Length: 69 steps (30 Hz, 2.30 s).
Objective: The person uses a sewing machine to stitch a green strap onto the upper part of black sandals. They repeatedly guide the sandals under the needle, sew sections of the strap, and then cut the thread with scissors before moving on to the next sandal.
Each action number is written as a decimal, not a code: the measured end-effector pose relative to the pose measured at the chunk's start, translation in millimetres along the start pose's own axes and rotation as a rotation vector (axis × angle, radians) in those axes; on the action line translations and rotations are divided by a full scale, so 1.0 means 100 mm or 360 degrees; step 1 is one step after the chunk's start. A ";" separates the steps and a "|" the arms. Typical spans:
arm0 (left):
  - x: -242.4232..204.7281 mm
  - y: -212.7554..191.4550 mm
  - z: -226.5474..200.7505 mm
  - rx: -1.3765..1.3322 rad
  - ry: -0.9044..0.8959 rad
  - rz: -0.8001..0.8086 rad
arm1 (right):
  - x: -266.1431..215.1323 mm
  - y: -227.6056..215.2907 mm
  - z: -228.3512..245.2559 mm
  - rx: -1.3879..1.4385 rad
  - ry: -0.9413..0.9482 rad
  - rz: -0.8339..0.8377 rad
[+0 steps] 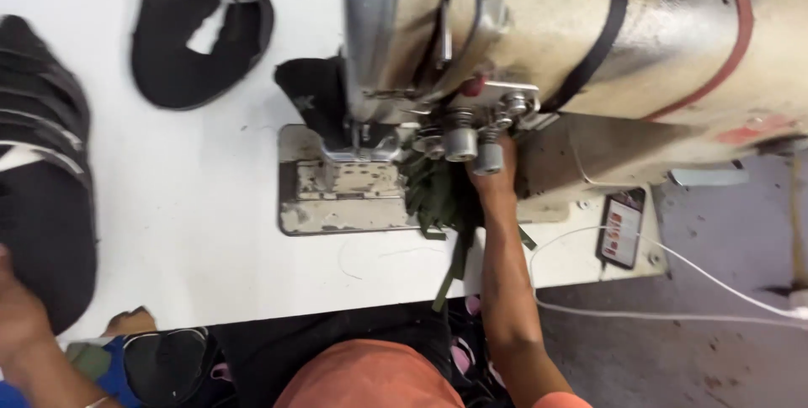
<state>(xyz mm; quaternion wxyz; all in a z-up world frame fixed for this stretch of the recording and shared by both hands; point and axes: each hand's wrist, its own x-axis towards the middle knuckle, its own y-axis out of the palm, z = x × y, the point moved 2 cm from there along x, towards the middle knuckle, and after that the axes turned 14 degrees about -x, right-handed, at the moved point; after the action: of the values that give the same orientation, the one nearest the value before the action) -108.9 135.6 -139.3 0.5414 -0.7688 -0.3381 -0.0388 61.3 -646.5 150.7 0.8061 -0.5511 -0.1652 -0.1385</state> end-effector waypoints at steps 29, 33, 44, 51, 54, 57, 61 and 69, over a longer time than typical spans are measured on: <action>0.64 -2.29 -4.10 -0.2554 -0.0576 0.1333 | -1.44 -1.08 0.94 0.1236 0.0323 0.0915; 0.26 -2.62 -4.80 -0.2447 0.0124 0.1796 | -1.05 -1.50 1.71 0.1669 -0.0419 0.1191; 0.02 -2.73 -5.23 -0.2617 0.0077 0.1808 | -0.95 -1.35 2.40 0.1175 0.0488 0.0793; -0.06 -2.63 -5.30 -0.2555 0.0121 0.1884 | -0.93 -1.13 1.88 0.1278 0.0297 0.1087; -0.10 -2.60 -5.31 -0.2481 0.0018 0.1933 | -1.03 -1.04 1.86 0.1425 0.0417 0.1101; -0.17 -2.54 -5.34 -0.2368 -0.0148 0.1864 | -1.09 -1.07 1.92 0.1521 0.0610 0.0987; -0.22 -2.51 -5.33 -0.2523 0.0004 0.1649 | -1.08 -1.13 1.95 0.1384 0.0601 0.0907; -0.29 -2.51 -5.35 -0.2303 0.0040 0.1373 | -1.14 -1.03 1.92 0.1442 0.0520 0.0843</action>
<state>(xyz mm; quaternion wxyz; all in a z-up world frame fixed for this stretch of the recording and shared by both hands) -108.3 -291.3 270.9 -0.1138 -0.9875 0.0996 -0.0442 -106.1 -498.6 255.1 0.9852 -0.1429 0.0633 0.0705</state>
